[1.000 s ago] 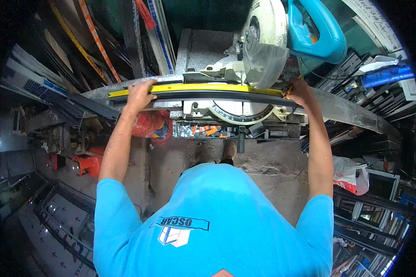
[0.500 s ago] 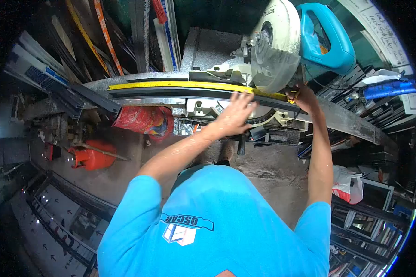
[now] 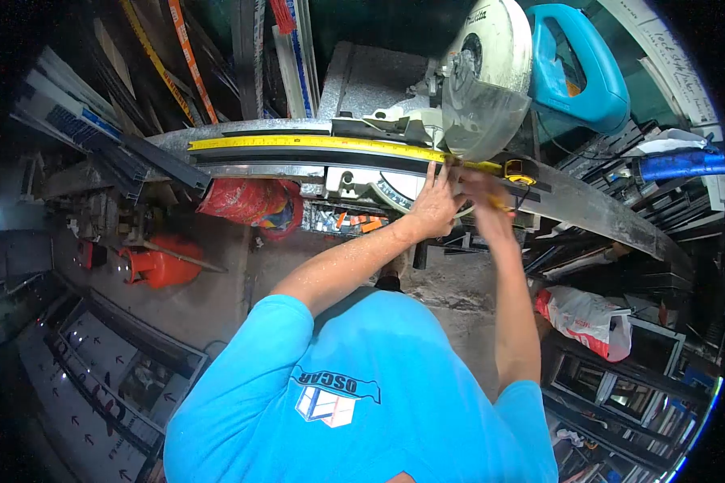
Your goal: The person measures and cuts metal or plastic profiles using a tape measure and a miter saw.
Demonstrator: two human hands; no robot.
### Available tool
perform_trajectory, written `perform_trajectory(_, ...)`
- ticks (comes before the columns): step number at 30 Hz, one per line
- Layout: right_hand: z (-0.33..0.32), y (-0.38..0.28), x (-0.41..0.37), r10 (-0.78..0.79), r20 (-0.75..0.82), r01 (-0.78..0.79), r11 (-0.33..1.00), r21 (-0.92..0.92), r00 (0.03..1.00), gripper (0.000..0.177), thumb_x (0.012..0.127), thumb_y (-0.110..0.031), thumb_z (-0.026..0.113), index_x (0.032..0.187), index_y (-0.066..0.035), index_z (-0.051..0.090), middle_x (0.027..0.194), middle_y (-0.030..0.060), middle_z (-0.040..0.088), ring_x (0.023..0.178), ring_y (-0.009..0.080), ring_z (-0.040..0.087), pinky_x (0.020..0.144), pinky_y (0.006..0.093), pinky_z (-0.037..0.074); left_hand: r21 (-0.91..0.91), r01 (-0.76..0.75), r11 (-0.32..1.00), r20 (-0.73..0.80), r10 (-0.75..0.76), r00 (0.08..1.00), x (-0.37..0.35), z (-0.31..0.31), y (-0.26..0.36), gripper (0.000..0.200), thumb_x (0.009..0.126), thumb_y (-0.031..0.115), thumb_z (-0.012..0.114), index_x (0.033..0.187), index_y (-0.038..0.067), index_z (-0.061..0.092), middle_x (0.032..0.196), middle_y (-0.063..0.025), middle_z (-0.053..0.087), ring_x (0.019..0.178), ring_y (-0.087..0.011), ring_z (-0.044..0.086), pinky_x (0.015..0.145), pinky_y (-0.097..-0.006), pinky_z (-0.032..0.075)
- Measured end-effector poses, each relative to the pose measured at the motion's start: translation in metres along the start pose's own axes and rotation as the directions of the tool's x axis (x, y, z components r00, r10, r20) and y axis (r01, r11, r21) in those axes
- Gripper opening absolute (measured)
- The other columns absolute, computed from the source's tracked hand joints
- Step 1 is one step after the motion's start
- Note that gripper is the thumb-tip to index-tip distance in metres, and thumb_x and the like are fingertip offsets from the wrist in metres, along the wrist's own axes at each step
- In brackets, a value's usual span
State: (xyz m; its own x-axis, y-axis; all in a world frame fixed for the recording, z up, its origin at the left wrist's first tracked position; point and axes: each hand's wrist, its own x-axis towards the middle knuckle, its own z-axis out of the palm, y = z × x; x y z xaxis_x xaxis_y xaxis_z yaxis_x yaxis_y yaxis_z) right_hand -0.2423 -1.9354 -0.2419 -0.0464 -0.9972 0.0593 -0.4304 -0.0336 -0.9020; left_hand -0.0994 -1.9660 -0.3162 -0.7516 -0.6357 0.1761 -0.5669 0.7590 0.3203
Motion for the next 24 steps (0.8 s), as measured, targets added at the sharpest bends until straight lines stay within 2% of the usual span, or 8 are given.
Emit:
perform_trajectory(1,0.019,-0.016,-0.002,0.144,0.064,-0.148,0.986,0.075,0.988,0.039,0.103,-0.032,0.052,0.126,-0.004,0.064,0.108,0.0191,0.070,0.097,0.0216,0.067,0.090,0.0347,0.050,0.028,-0.001,1.000,0.027,0.000,1.000,-0.002,0.011,-0.001,0.076,0.071,0.027,0.079,0.140,0.007,0.054,0.155,-0.0289,0.032,0.147,-0.0449,0.023,0.119,-0.0628,0.015)
perform_trajectory(2,0.025,-0.046,0.007,0.064,0.171,-0.058,0.998,-0.036,0.983,0.037,0.103,-0.025,0.053,0.126,0.003,0.062,0.117,0.0150,0.069,0.113,0.0196,0.065,0.096,0.0322,0.049,-0.356,0.003,0.934,0.133,0.048,0.990,-0.002,0.023,-0.011,0.062,0.084,0.027,0.066,0.136,-0.002,0.053,0.152,-0.0272,0.038,0.148,-0.0394,0.027,0.122,-0.0557,0.016)
perform_trajectory(3,0.045,-0.030,0.018,0.006,0.152,-0.036,0.980,0.195,0.988,0.035,0.098,-0.024,0.056,0.125,-0.002,0.063,0.106,0.0125,0.070,0.098,0.0172,0.064,0.087,0.0309,0.051,-0.358,0.000,0.934,0.135,0.052,0.990,-0.001,0.029,-0.009,0.062,0.084,0.027,0.066,0.136,-0.002,0.053,0.152,-0.0272,0.038,0.148,-0.0394,0.027,0.122,-0.0557,0.016)
perform_trajectory(7,0.084,-0.003,0.062,0.023,0.126,-0.045,0.983,0.177,0.992,0.030,0.095,-0.022,0.060,0.116,-0.001,0.063,0.094,0.0071,0.067,0.090,0.0148,0.062,0.081,0.0295,0.050,-0.568,0.031,0.822,-0.151,-0.142,0.978,0.008,0.044,0.003,0.071,0.086,0.033,0.063,0.143,-0.004,0.042,0.153,-0.0281,0.035,0.148,-0.0393,0.026,0.122,-0.0506,0.016)
perform_trajectory(11,0.096,0.018,0.078,0.019,0.113,-0.042,0.977,0.208,0.993,0.018,0.090,-0.017,0.064,0.101,-0.003,0.062,0.082,0.0017,0.059,0.077,0.0104,0.056,0.069,0.0270,0.046,-0.678,0.049,0.733,-0.159,-0.212,0.964,0.000,0.026,0.008,0.079,0.087,0.038,0.063,0.148,-0.002,0.034,0.158,-0.0273,0.029,0.149,-0.0414,0.023,0.122,-0.0492,0.015)
perform_trajectory(14,0.097,0.018,0.077,0.063,0.087,-0.081,0.970,0.231,0.994,0.012,0.088,-0.013,0.065,0.094,-0.004,0.061,0.078,-0.0009,0.057,0.074,0.0075,0.053,0.065,0.0245,0.043,-0.630,-0.036,0.776,-0.327,-0.223,0.918,0.000,0.038,0.010,0.069,0.086,0.036,0.063,0.143,0.002,0.042,0.153,-0.0267,0.037,0.145,-0.0418,0.029,0.120,-0.0502,0.020)
perform_trajectory(18,0.096,0.024,0.077,0.061,0.046,-0.066,0.990,0.124,0.997,0.012,0.086,-0.015,0.063,0.088,-0.004,0.060,0.073,0.0010,0.056,0.071,0.0104,0.053,0.065,0.0278,0.044,-0.427,0.016,0.904,-0.215,-0.119,0.969,0.000,0.072,-0.004,0.082,0.089,0.035,0.067,0.152,-0.001,0.028,0.151,-0.0285,0.036,0.141,-0.0437,0.034,0.116,-0.0512,0.025)
perform_trajectory(24,0.097,0.026,0.075,0.024,0.027,-0.024,0.999,0.035,0.999,0.016,0.085,-0.020,0.062,0.085,-0.004,0.059,0.071,0.0043,0.056,0.071,0.0133,0.054,0.066,0.0308,0.045,-0.629,-0.059,0.775,-0.352,-0.215,0.911,-0.004,0.026,0.012,0.043,0.084,0.033,0.064,0.118,0.008,0.057,0.134,-0.0236,0.052,0.132,-0.0424,0.042,0.110,-0.0523,0.031)
